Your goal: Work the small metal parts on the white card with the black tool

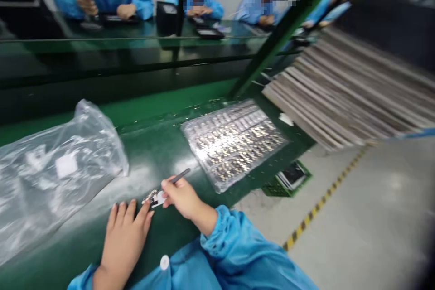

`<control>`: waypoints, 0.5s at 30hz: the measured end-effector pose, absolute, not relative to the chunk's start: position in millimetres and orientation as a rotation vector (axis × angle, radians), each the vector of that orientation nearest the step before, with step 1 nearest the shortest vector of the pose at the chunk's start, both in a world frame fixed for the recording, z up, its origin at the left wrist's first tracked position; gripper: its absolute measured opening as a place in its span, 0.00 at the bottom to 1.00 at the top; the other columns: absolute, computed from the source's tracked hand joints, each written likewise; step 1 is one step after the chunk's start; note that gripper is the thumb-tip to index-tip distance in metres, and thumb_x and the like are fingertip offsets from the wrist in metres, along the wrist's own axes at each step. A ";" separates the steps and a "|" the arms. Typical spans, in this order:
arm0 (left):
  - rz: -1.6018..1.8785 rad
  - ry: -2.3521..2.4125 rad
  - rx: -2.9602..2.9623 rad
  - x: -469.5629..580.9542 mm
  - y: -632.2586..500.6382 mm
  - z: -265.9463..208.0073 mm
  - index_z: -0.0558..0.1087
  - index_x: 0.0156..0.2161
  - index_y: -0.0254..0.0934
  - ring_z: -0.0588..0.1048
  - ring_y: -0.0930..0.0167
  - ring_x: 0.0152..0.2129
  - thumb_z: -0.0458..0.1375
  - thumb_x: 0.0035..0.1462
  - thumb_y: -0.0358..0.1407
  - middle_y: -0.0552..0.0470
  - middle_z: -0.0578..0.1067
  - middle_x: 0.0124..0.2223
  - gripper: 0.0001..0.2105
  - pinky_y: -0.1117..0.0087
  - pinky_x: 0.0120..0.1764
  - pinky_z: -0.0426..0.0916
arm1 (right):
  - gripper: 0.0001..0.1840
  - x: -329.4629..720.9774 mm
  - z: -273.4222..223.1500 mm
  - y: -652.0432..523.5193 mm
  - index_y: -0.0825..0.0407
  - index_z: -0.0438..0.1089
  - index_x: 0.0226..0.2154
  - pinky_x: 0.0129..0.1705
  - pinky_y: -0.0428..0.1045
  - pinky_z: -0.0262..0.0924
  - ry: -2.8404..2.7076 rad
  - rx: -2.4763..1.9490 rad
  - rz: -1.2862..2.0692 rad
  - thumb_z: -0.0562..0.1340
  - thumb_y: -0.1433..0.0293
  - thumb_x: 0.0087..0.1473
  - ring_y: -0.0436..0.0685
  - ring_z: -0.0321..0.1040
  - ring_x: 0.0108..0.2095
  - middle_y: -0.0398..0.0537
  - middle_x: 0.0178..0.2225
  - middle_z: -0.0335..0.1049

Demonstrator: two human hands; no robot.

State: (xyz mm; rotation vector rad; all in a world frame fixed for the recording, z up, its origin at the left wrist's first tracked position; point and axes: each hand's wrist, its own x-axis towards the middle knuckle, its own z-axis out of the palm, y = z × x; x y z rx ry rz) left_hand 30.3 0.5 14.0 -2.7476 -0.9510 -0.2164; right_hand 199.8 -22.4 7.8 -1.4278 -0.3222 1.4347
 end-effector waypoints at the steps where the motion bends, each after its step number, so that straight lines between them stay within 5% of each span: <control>1: -0.240 -0.917 -2.742 30.0 3.3 11.5 0.73 0.42 0.37 0.70 0.54 0.37 0.49 0.53 0.40 0.36 0.74 0.40 0.16 0.51 0.45 0.60 | 0.21 200.8 6.7 -20.2 0.54 0.62 0.31 0.17 0.43 0.58 -0.328 -1.428 1.443 0.63 0.55 0.42 0.47 0.62 0.14 0.37 0.18 0.63; 15: -0.061 -0.977 -2.745 23.7 13.6 3.8 0.74 0.42 0.41 0.71 0.57 0.38 0.45 0.51 0.40 0.42 0.75 0.41 0.18 0.54 0.45 0.61 | 0.16 196.7 12.7 -30.0 0.55 0.66 0.29 0.20 0.40 0.55 -0.702 -1.552 1.229 0.56 0.57 0.51 0.46 0.62 0.18 0.39 0.18 0.62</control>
